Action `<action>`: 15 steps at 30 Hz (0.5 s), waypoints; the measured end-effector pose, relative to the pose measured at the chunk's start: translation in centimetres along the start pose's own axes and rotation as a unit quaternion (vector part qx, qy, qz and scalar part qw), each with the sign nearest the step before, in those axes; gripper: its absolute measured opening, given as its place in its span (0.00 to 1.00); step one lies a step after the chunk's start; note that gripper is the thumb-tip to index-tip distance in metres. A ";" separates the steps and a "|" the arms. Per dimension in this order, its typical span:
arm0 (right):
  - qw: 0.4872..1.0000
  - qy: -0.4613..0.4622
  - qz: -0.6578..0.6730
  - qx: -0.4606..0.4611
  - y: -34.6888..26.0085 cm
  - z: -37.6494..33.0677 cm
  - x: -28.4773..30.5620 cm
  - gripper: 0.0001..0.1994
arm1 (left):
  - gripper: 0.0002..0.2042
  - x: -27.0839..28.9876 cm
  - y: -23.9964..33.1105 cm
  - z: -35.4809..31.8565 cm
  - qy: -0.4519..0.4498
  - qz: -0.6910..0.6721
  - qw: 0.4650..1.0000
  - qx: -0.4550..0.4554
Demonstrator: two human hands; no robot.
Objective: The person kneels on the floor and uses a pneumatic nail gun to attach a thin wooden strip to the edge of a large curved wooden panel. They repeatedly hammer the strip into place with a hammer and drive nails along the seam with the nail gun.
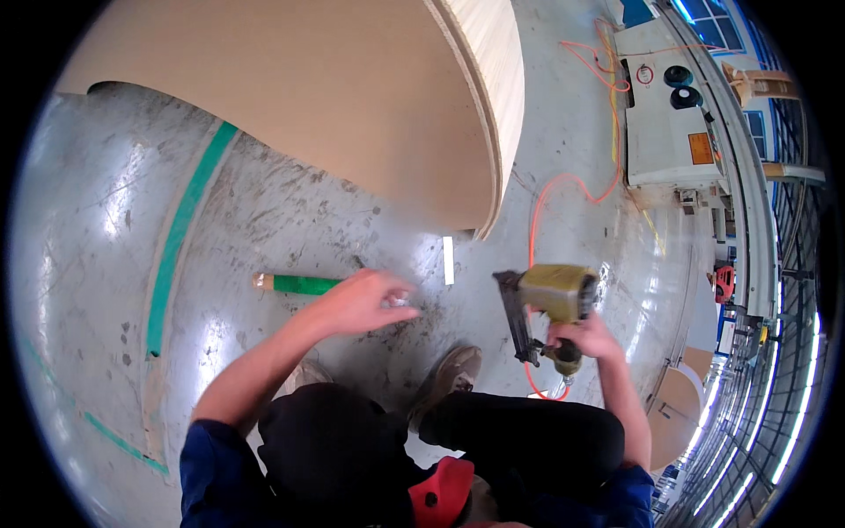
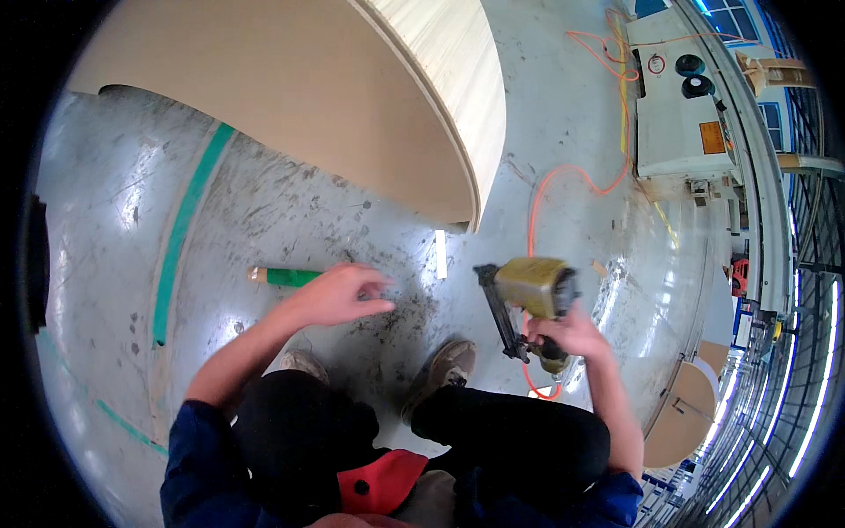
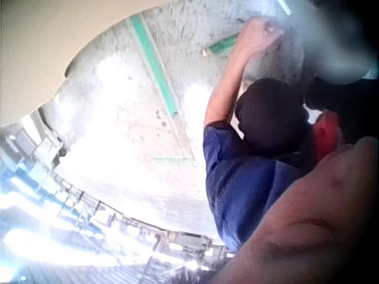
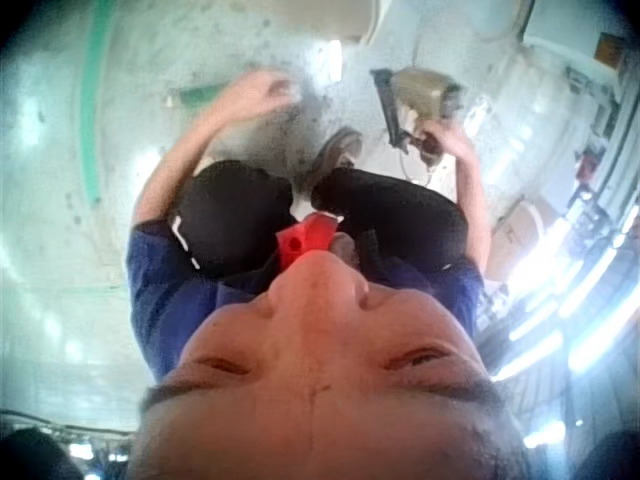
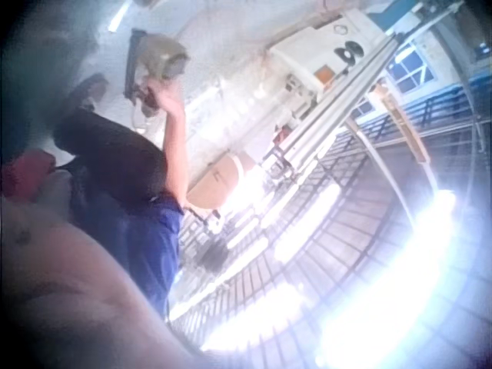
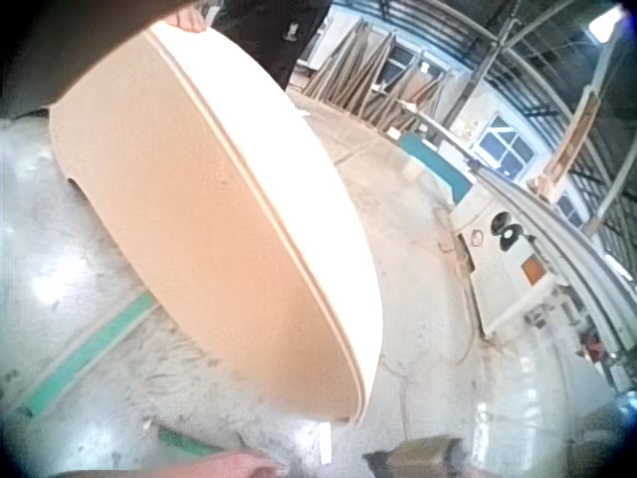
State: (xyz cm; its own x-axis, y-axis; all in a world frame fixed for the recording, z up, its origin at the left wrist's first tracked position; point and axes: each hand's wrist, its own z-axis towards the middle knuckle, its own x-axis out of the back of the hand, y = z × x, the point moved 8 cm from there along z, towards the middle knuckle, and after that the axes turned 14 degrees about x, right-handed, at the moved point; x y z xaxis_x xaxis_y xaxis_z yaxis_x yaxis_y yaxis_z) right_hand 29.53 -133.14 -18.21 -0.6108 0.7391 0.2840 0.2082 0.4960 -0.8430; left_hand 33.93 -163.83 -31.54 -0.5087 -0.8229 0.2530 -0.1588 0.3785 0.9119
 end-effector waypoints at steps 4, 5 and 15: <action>0.986 0.086 0.069 0.123 -10.3 -1.1 0.5 0.29 | 0.31 -0.2 10.9 2.5 -0.033 -0.050 0.993 -0.105; 0.978 0.110 0.084 0.159 -12.4 -1.1 0.5 0.32 | 0.31 0.0 13.4 2.9 -0.021 -0.140 0.981 -0.135; 0.954 0.143 0.141 0.222 -19.9 3.3 -2.0 0.31 | 0.19 2.4 18.4 3.9 0.084 -0.361 0.919 -0.134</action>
State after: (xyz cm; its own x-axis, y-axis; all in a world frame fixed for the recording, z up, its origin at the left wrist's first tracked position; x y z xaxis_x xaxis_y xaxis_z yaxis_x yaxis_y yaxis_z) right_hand 24.10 -145.95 -3.50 -0.3313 0.9404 0.0772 -0.0490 0.0645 -0.9967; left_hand 26.50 -157.25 -15.39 -0.2117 -0.8811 -0.4229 -0.1790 -0.3904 0.9031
